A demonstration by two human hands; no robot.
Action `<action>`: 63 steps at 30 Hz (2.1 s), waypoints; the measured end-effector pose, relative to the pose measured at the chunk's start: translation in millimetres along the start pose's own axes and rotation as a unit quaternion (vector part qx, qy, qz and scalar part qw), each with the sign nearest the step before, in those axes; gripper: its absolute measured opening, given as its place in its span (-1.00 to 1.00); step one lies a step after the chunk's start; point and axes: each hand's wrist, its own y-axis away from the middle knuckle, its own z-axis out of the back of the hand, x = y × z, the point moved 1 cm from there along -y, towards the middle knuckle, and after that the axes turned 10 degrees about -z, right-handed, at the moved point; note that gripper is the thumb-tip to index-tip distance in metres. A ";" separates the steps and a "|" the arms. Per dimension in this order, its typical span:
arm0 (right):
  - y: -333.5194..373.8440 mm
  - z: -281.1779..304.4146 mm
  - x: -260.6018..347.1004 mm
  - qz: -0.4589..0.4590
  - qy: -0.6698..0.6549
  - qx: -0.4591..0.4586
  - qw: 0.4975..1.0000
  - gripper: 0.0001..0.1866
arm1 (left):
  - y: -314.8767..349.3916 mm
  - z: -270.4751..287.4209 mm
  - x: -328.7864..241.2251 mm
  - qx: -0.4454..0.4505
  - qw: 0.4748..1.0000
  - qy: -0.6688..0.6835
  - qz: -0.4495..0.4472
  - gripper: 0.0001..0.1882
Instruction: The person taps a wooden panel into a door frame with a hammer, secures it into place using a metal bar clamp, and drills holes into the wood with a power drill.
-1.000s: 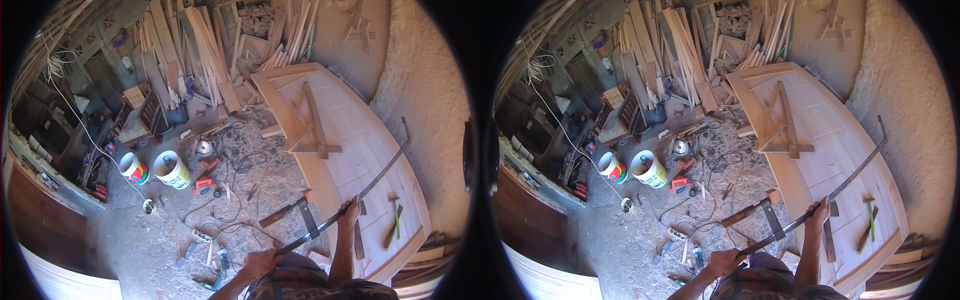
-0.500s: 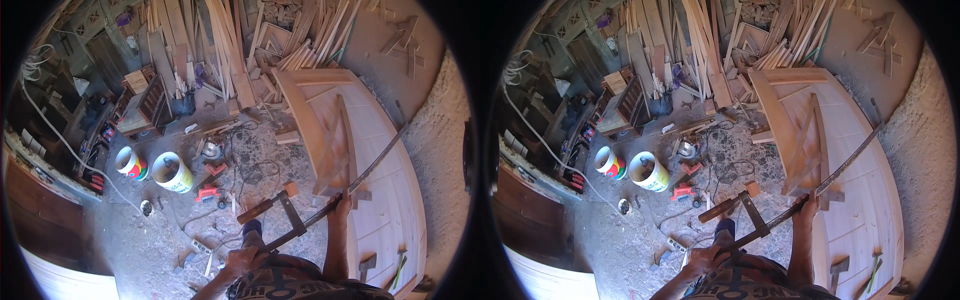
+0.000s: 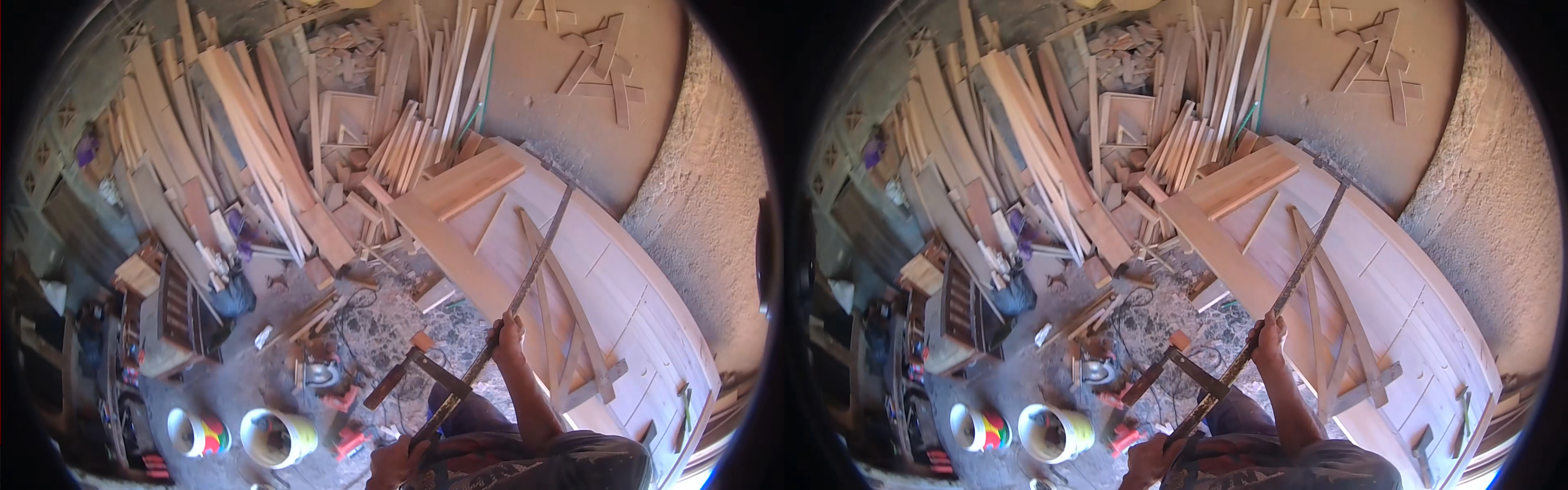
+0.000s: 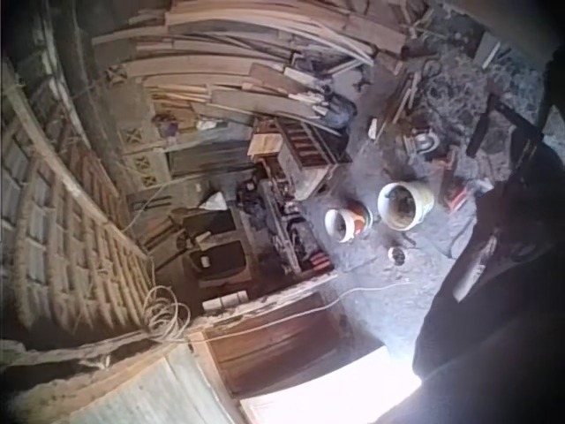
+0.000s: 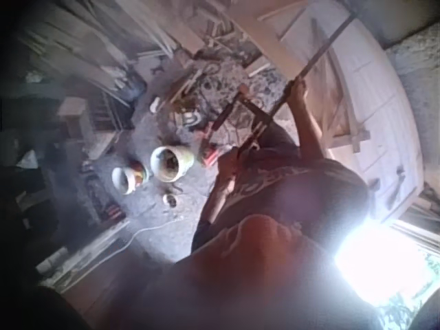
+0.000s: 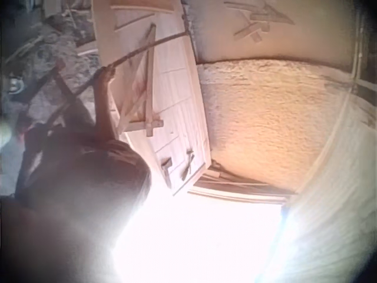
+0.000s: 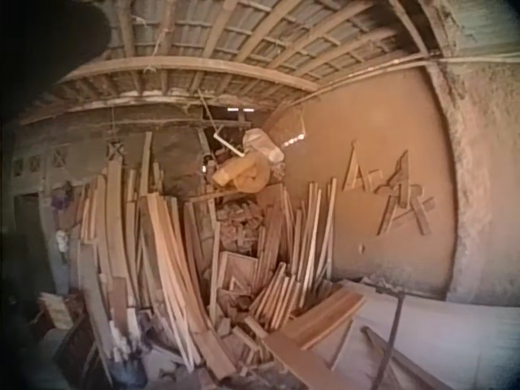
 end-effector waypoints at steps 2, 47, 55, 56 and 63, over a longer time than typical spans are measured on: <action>-41.3 -30.3 -4.4 0.021 -0.005 -0.001 1.000 -0.74 | -52.0 12.9 24.6 0.036 0.999 -0.007 0.003 -0.45; -341.6 -224.9 -37.0 0.144 0.589 -0.399 0.688 -0.42 | -562.6 66.5 229.2 0.470 0.832 0.284 -0.079 -0.65; -334.5 -259.8 -33.6 0.055 0.608 -0.420 0.671 -0.25 | -557.3 27.7 248.7 0.503 0.799 0.331 0.009 -0.59; -334.7 -259.5 -35.3 0.055 0.609 -0.414 0.675 -0.25 | -554.4 25.3 248.8 0.499 0.795 0.345 0.022 -0.59; -309.8 -243.9 -39.1 0.151 0.571 -0.349 0.728 -0.36 | -577.4 76.5 281.7 0.315 0.840 0.434 0.086 -0.51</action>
